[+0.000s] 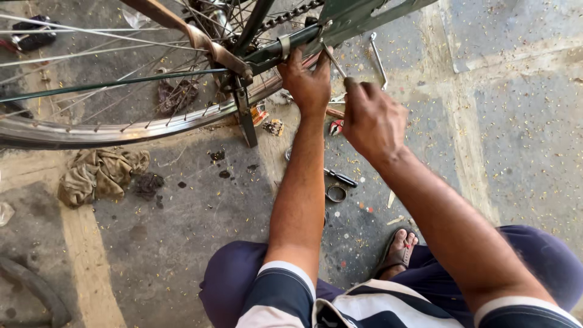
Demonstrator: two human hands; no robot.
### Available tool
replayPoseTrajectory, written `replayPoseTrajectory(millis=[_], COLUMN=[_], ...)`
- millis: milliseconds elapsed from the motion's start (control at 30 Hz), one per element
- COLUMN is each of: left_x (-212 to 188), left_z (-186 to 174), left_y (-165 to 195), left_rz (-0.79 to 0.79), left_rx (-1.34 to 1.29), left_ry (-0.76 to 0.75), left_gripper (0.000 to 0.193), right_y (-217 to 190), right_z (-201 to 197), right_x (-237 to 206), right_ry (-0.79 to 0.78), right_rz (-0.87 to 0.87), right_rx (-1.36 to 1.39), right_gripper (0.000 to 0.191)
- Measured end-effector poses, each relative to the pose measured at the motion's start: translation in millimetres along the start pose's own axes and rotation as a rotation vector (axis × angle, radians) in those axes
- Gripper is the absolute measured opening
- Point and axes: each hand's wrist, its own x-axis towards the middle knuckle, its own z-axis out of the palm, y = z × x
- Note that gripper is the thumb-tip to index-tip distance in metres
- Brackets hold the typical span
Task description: The person sits on the floor and repairs a bicycle chain using pliers and a screwdriver. They remove a section of the chain, cut it, and then reattach it to the bicycle, tightening the connection.
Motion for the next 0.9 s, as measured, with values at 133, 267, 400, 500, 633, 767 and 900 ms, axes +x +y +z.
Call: replayPoseTrajectory(millis=[133, 267, 400, 500, 633, 767, 900], left_x=[-2, 0, 1, -1, -3, 0, 3], left_z=[-1, -2, 2, 5, 4, 1, 3], left_y=[3, 5, 0, -3, -2, 1, 5], left_rz=[0.059, -0.116, -0.019, 0.015, -0.084, -0.036, -0.127], left_rx=[-0.182, 0.004, -0.042, -0.108, -0.05, 0.042, -0.042], left_ry=[0.025, -0.046, -0.033, 0.0, -0.018, -0.02, -0.05], left_gripper=[0.057, 0.054, 0.057, 0.058, 0.056, 0.059, 0.054], right_y=[8, 0, -6, 14, 14, -7, 18], right_z=[0, 1, 2, -3, -2, 8, 8], right_x=[10, 3, -7, 10, 12, -9, 11], right_ry=[-0.184, -0.071, 0.074, -0.106, -0.149, 0.059, -0.1], right_rz=[1.243, 0.85, 0.101, 0.889, 1.061, 0.054, 0.839], right_rx=[1.789, 0.976, 0.083, 1.139, 1.318, 0.002, 1.231], right_gripper=[0.024, 0.024, 0.023, 0.025, 0.033, 0.024, 0.027])
